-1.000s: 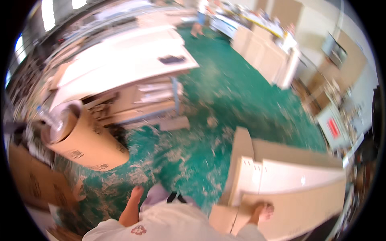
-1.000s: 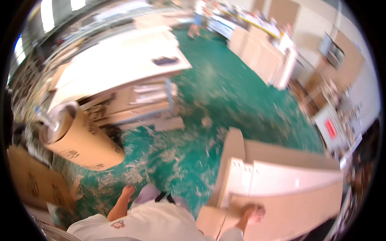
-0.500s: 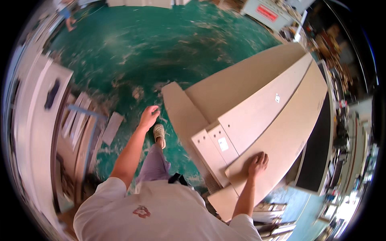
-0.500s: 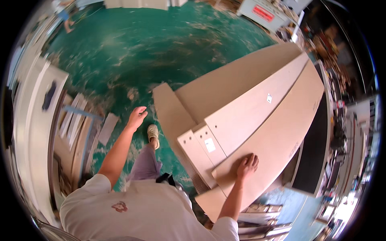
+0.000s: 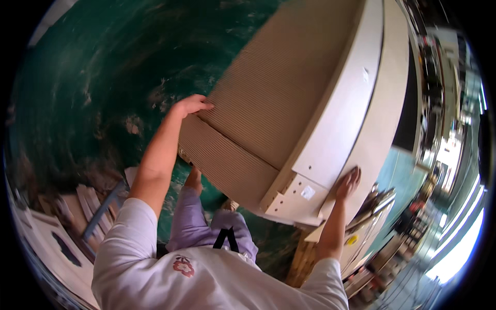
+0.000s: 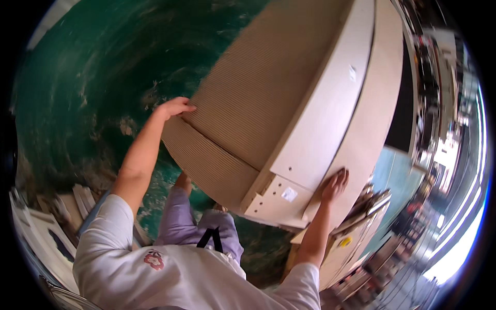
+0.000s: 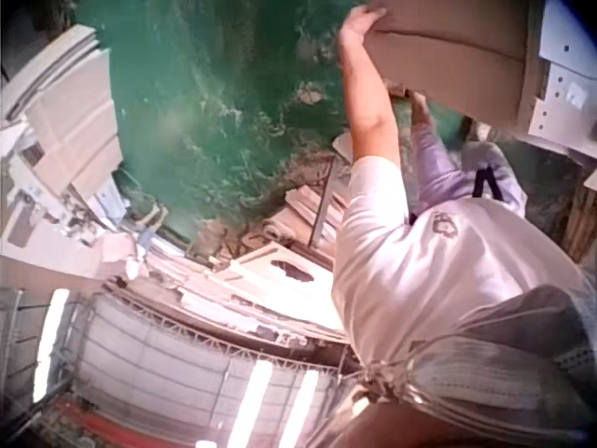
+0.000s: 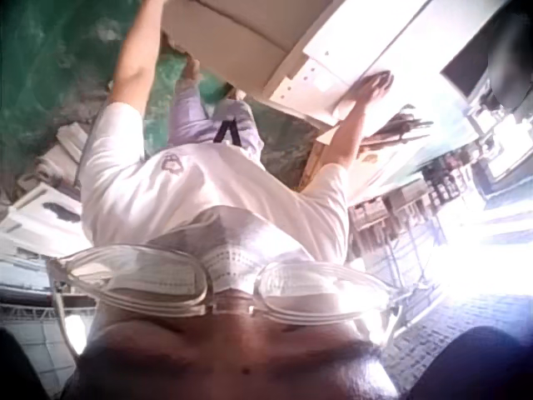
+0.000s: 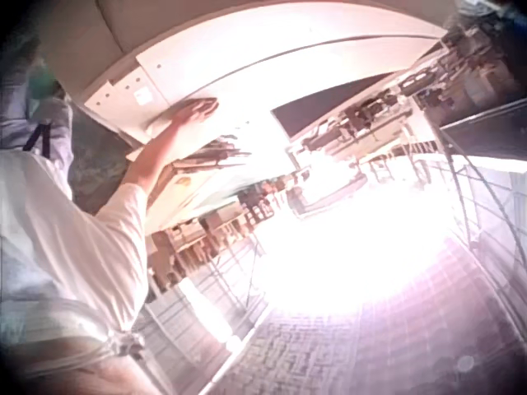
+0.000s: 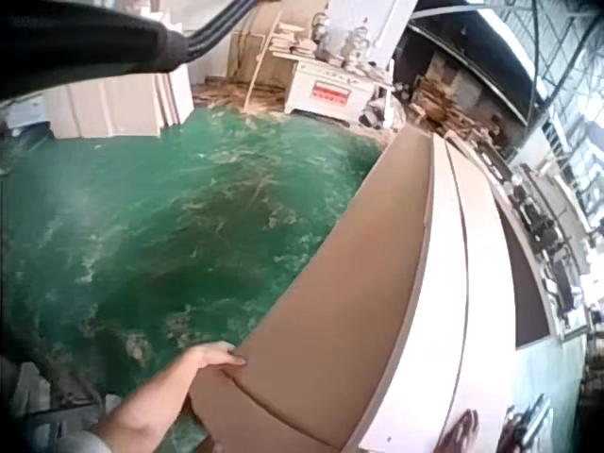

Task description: The person wraps a large furniture panel in corrugated cardboard, secures the packaging with tape using a dispenser, and marks the exterior with a marker.

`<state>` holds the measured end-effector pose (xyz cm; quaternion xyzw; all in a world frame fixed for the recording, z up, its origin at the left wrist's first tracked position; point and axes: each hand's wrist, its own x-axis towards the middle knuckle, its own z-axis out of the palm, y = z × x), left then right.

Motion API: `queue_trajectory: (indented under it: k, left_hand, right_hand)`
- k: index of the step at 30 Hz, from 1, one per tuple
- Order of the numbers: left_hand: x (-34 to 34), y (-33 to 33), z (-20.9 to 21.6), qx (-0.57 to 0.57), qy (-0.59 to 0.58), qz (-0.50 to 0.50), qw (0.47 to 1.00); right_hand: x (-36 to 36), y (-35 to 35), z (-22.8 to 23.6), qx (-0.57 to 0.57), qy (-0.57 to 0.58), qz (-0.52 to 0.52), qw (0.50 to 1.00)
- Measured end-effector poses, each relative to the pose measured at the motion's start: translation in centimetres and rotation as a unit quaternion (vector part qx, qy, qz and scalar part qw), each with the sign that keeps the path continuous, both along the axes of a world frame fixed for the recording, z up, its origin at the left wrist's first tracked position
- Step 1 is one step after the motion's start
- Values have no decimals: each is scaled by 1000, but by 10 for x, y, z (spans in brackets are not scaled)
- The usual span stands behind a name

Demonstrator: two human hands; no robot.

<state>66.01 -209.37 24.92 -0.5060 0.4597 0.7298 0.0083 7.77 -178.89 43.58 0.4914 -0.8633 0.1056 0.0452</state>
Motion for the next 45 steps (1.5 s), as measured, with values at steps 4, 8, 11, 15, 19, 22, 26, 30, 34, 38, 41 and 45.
queue_trajectory:
  k: [4,8,11,15,19,22,26,30,34,38,41,45]
  left_hand:
    - [19,-25,89,21,13,-31,999]
    - [24,-32,208,-100,-17,-135,986]
    - [-2,-33,290,-94,-67,-224,968]
    - [-41,-11,361,-103,-22,-181,978]
    - [-97,4,400,-91,50,-204,973]
    - [-140,7,404,-49,95,-255,961]
    - [-163,15,388,-61,125,-251,958]
    - [-186,17,373,-76,162,-247,952]
    - [-215,17,382,-201,174,-329,906]
    - [-241,-42,372,-319,234,-377,837]
    - [-271,-106,347,-348,283,-394,802]
    - [-317,-195,311,-335,381,-442,740]
  right_hand:
    - [2,-6,9,61,23,-46,997]
    - [25,-15,20,104,20,-119,987]
    - [36,-16,19,109,31,-138,984]
    - [44,-28,26,118,-9,-186,975]
    - [33,-19,19,169,-22,-180,969]
    - [-7,1,4,172,-7,-165,971]
    - [40,-49,13,167,-78,-172,968]
    - [64,-73,3,135,-194,-160,958]
    - [71,-80,15,177,-135,-191,956]
    - [74,-188,43,159,-127,-211,956]
    - [54,-272,53,147,-124,-203,960]
    - [12,-366,65,135,-120,-204,962]
